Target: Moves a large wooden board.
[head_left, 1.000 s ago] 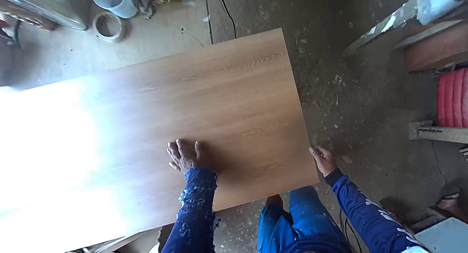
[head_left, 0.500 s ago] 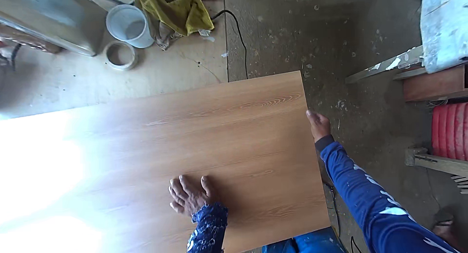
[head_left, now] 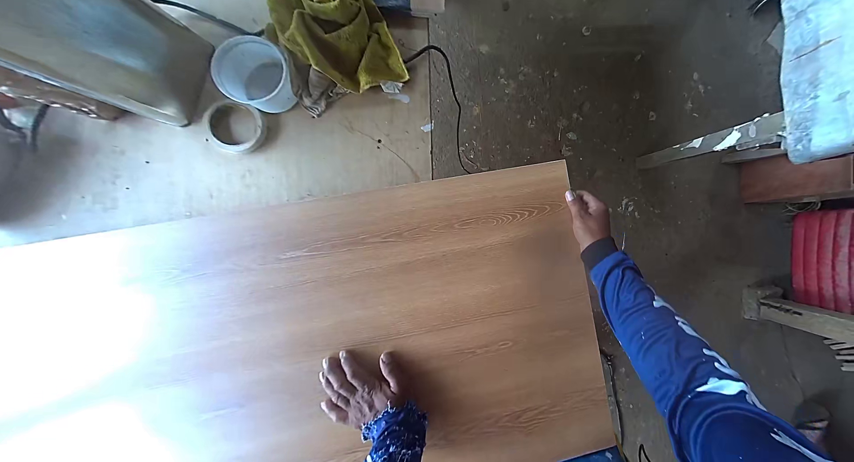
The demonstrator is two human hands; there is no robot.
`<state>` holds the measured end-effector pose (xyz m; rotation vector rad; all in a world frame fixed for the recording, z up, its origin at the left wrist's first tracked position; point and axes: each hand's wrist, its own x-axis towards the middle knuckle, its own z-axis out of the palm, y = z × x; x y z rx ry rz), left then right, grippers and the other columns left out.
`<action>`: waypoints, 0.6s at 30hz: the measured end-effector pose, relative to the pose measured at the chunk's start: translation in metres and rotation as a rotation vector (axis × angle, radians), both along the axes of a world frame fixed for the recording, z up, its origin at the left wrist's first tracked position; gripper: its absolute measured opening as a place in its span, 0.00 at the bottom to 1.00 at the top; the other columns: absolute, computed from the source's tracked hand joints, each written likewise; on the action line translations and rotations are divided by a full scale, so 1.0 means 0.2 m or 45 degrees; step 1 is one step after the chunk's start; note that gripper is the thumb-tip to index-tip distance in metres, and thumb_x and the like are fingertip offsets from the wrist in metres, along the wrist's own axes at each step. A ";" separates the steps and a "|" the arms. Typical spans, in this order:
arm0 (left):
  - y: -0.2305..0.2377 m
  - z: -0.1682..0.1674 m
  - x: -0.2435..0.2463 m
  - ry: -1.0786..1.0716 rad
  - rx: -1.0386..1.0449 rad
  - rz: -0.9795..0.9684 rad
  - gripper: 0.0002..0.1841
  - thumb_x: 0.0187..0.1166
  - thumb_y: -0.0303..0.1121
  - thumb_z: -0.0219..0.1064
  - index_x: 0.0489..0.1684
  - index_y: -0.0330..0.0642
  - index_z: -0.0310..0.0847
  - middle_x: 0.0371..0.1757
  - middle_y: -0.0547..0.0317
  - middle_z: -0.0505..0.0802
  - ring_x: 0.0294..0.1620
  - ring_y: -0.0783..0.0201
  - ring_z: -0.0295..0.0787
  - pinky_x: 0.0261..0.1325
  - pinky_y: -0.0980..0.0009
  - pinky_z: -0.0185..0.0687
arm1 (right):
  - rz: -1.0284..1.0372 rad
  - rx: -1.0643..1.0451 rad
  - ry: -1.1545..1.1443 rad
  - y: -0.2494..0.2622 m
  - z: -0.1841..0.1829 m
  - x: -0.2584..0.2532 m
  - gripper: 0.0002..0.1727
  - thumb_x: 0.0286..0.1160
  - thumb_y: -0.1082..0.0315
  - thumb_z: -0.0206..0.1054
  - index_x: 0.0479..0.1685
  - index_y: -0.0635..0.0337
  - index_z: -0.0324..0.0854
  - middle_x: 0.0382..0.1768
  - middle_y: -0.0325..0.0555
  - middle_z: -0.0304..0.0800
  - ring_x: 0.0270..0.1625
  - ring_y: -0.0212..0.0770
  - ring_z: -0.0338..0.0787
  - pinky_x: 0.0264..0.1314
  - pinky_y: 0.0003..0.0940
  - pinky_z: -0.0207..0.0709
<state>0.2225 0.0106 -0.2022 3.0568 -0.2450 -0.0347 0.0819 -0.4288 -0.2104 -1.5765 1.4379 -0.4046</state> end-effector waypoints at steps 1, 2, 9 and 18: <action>0.00 0.01 0.00 0.011 0.000 -0.001 0.47 0.78 0.70 0.36 0.90 0.46 0.61 0.93 0.46 0.63 0.95 0.45 0.48 0.89 0.37 0.40 | 0.014 -0.027 0.003 0.05 0.00 -0.04 0.24 0.88 0.46 0.60 0.60 0.57 0.86 0.44 0.51 0.91 0.44 0.44 0.89 0.51 0.48 0.83; -0.01 0.01 0.00 0.017 -0.003 -0.005 0.47 0.78 0.70 0.36 0.90 0.45 0.61 0.93 0.45 0.63 0.95 0.44 0.49 0.89 0.37 0.40 | 0.001 -0.057 0.012 0.08 0.00 -0.06 0.24 0.88 0.47 0.60 0.58 0.58 0.86 0.40 0.50 0.90 0.40 0.43 0.87 0.46 0.47 0.82; -0.01 0.03 0.00 0.033 0.015 -0.017 0.46 0.79 0.69 0.37 0.90 0.44 0.60 0.93 0.44 0.62 0.95 0.44 0.48 0.90 0.37 0.39 | -0.148 0.071 -0.003 -0.04 -0.02 0.01 0.25 0.86 0.48 0.64 0.36 0.65 0.86 0.29 0.47 0.83 0.34 0.39 0.80 0.45 0.44 0.75; -0.02 0.03 -0.01 0.034 0.036 -0.023 0.46 0.80 0.69 0.36 0.91 0.43 0.59 0.93 0.44 0.61 0.95 0.43 0.47 0.90 0.38 0.40 | -0.094 0.061 -0.042 0.09 0.01 -0.10 0.22 0.87 0.48 0.62 0.52 0.59 0.87 0.37 0.47 0.89 0.36 0.38 0.84 0.42 0.41 0.79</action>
